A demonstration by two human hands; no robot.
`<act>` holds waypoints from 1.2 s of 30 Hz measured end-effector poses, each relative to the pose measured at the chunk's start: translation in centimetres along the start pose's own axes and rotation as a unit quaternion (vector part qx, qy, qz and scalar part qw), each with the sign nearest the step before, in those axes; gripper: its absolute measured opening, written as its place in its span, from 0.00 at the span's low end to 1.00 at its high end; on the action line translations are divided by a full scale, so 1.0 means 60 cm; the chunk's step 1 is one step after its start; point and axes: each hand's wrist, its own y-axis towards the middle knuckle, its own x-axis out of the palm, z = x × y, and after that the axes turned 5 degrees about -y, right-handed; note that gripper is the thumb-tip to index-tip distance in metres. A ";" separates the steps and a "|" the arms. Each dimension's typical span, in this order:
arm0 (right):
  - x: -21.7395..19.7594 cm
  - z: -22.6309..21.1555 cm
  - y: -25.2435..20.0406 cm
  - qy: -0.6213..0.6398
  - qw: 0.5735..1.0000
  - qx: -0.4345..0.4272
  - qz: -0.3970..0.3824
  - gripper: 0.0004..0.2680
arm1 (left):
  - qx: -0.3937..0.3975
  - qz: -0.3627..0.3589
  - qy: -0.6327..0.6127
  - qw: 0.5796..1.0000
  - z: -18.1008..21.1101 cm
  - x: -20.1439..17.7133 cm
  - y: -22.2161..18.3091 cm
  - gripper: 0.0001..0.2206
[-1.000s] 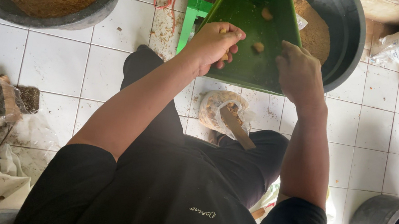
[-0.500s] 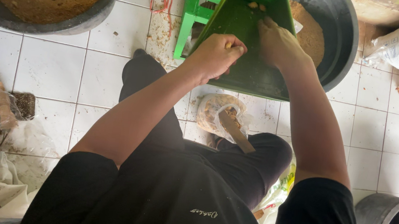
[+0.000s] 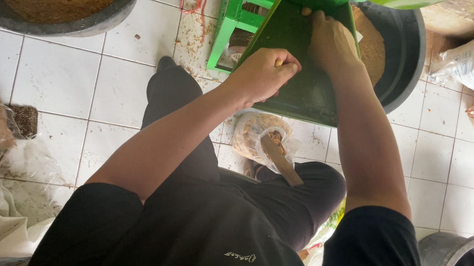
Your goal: The person sits on the floor and feeds whole nuts into a green electric grinder using a wooden stick to push them in. The person occasionally wipes the hopper with a cloth and continues feeding nuts until the clip ends.
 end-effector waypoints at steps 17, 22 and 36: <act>0.040 -0.004 0.027 -0.107 0.986 0.082 -0.101 0.26 | 0.019 -0.008 0.001 1.000 -0.009 -0.002 0.003 0.11; 0.041 -0.005 0.030 -0.099 0.984 0.080 -0.124 0.27 | 0.011 -0.006 -0.010 1.000 -0.011 -0.004 0.001 0.11; -0.121 -0.038 -0.118 0.228 0.967 -0.111 -0.011 0.13 | -0.016 0.008 -0.034 0.999 -0.012 -0.009 0.007 0.32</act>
